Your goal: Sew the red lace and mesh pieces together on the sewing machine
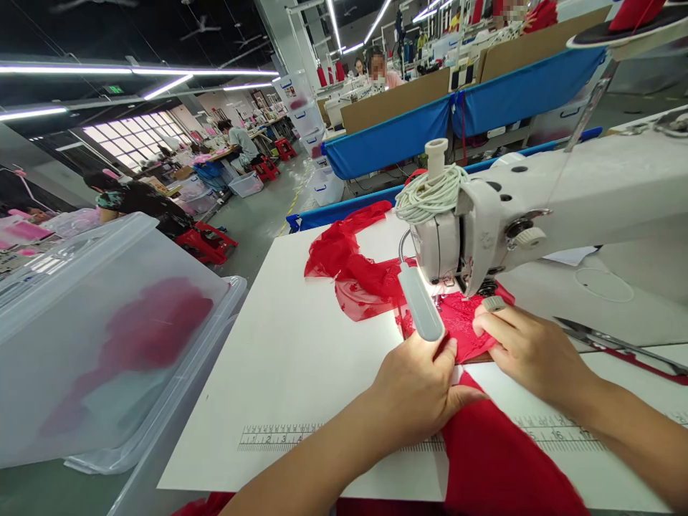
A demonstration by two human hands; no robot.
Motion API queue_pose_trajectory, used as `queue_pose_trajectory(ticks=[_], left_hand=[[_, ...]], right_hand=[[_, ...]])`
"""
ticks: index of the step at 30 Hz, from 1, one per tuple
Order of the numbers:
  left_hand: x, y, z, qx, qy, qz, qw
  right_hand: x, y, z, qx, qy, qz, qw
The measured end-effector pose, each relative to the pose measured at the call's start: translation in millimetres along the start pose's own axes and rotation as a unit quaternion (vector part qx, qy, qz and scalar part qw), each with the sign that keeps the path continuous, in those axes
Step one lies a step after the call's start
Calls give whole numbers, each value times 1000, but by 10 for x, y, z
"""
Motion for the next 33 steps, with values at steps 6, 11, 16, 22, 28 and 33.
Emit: queue_pose_trajectory(ticks=[6,11,16,22,28,33], left_hand=[[41,6,37,6,36,-37,999],[28,35,44,18,94,-46,994],[29,46,40,18,111,-49,992],[56,22,38,15,101,-56,993],[88,-7,25,9,91,-59,994],[138,-44,34,4,78,-78,994]], right_hand=[[-7,1,-3,-1,7,9,1000],[-11,-5,3,-4,3,17,1000],[-9,4,-4,1,5,25,1000],[8,23,-6,18,6,11,1000],[25,47,4,29,-10,11,999],[20,53,-3,40,-6,23,999]])
Point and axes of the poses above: each hand's wrist, its own z-axis away from the middle knuckle, its own x-axis out of the palm, y = z × x, the point moved 4 cm from there along -z, towards the middle knuckle, and after that the axes turned 7 degrees about y, right-handed, at the moved point
